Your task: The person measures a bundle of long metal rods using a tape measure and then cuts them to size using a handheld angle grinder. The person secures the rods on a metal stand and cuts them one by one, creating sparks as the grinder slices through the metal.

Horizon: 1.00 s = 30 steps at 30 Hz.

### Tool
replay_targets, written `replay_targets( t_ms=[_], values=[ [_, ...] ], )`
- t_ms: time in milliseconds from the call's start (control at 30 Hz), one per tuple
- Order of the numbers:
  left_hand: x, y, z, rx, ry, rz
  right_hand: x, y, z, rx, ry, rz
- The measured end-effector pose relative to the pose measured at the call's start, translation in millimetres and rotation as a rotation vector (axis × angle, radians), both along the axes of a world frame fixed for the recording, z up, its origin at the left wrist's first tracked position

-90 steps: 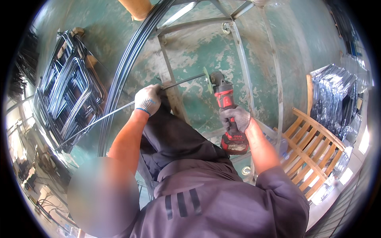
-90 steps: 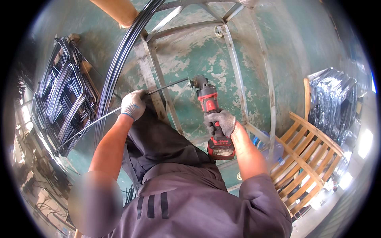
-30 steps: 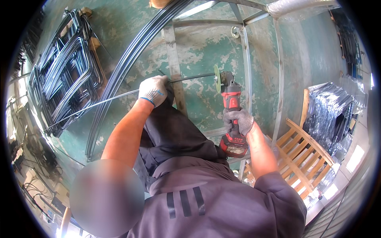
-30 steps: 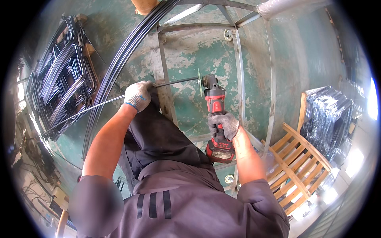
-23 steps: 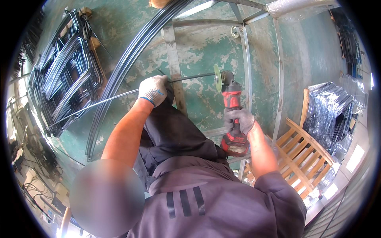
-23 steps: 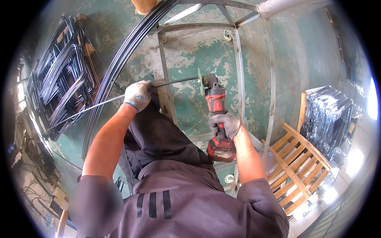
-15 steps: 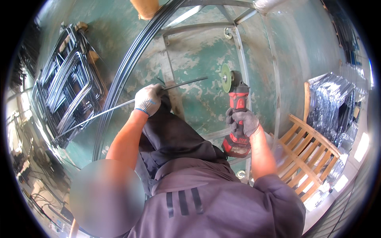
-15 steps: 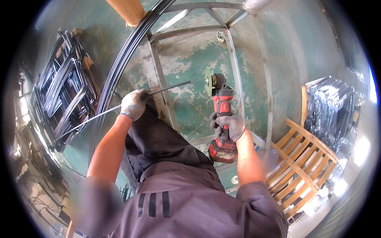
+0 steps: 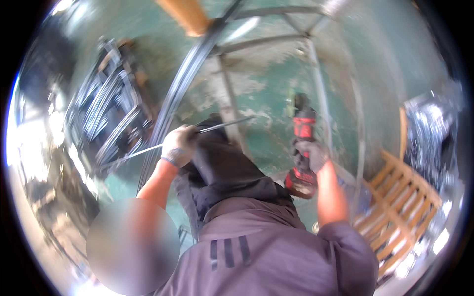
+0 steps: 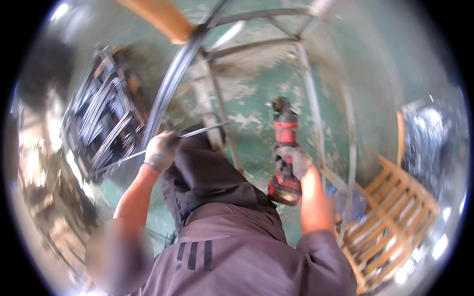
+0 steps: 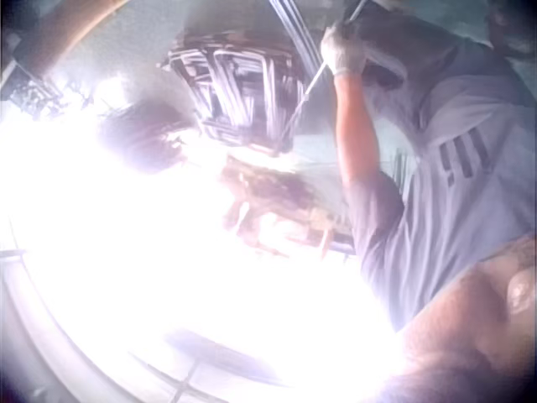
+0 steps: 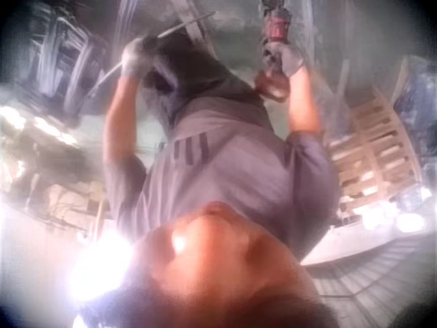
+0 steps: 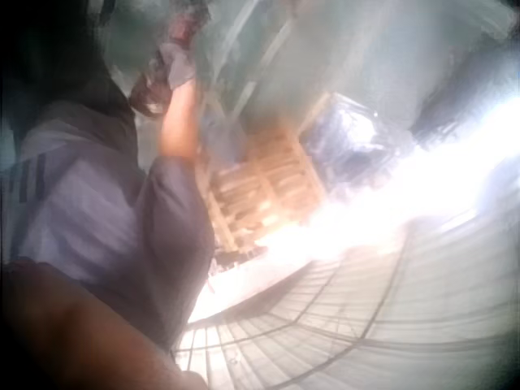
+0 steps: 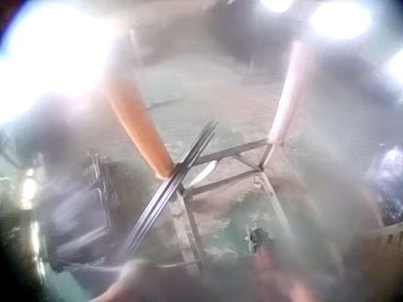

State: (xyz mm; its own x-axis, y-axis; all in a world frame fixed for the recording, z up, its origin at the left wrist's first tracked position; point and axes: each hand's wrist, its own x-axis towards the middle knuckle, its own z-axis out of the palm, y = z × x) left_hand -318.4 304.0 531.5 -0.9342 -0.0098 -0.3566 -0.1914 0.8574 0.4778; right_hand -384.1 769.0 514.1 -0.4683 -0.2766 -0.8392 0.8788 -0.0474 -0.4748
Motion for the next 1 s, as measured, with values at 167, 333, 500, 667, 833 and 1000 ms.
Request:
replay_targets(
  t_ms=[167,333,500,667,833,1000],
  values=[
    [33.0,15.5,35.6,0.008,0.078,-0.038,10.9,-9.5,-4.6,0.089,0.000,-0.013],
    [105.4,-9.8,38.8,-0.072,-0.061,-0.020,13.0,5.5,-29.2,-0.006,-0.055,0.053],
    [214.0,-72.0,59.8,-0.315,-0.197,0.064,15.1,-2.4,-30.4,0.072,-0.059,-0.006],
    [351.8,-134.8,73.4,-0.552,-0.507,0.077,9.0,1.2,-30.9,0.058,-0.051,0.119],
    [468.3,-144.2,52.2,-0.622,-1.218,0.089,-0.5,-8.4,-23.0,0.192,0.057,0.234],
    [313.6,-129.7,-0.9,-0.457,-1.144,0.202,-7.4,-33.4,-3.3,0.097,-0.046,0.079]
  ],
)
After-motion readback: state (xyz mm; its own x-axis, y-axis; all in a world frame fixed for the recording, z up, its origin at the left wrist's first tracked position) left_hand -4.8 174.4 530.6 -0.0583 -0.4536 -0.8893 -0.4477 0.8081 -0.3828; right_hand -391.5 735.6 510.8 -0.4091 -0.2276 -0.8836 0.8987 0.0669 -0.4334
